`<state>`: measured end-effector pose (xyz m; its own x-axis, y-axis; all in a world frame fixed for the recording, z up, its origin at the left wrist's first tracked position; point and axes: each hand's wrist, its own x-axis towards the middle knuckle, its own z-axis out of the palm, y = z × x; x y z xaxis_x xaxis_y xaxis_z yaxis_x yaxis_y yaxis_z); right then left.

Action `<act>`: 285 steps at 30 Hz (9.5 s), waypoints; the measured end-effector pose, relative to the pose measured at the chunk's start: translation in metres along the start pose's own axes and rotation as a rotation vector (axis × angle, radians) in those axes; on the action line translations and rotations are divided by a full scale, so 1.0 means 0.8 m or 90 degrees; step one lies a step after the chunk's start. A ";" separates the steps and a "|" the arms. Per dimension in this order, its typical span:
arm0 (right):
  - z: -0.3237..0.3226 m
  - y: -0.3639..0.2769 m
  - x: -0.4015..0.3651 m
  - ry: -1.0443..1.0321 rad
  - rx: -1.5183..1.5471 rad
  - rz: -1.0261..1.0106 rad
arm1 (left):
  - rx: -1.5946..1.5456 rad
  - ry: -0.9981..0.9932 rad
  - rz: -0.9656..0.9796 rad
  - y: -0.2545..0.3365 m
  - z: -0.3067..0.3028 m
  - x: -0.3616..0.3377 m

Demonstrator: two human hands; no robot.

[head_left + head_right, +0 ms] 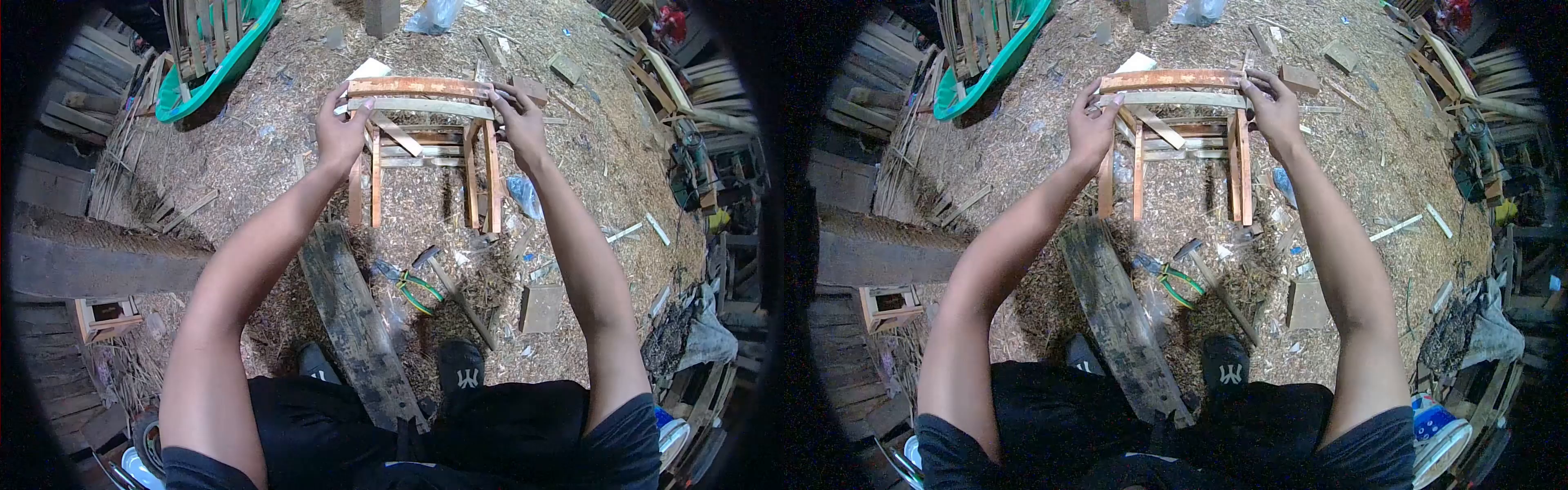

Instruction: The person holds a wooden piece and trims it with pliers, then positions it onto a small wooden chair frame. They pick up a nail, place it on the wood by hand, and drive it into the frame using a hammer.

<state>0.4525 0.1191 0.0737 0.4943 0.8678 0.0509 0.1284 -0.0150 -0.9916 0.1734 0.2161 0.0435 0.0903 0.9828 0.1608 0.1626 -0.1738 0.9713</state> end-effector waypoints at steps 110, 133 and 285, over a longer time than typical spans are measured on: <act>-0.023 -0.041 -0.134 -0.125 0.036 -0.104 | -0.208 -0.128 0.074 0.060 -0.097 -0.109; -0.029 -0.051 -0.135 -0.162 -0.025 -0.097 | -0.255 -0.071 0.087 0.056 -0.094 -0.106; 0.025 -0.109 -0.190 -0.455 0.019 0.178 | -0.177 -0.175 -0.236 0.106 -0.270 -0.230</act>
<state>0.3494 -0.0017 0.1498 -0.1724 0.9438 -0.2821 0.0522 -0.2772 -0.9594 -0.0420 0.0339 0.1342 0.3368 0.9161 -0.2177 -0.0308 0.2419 0.9698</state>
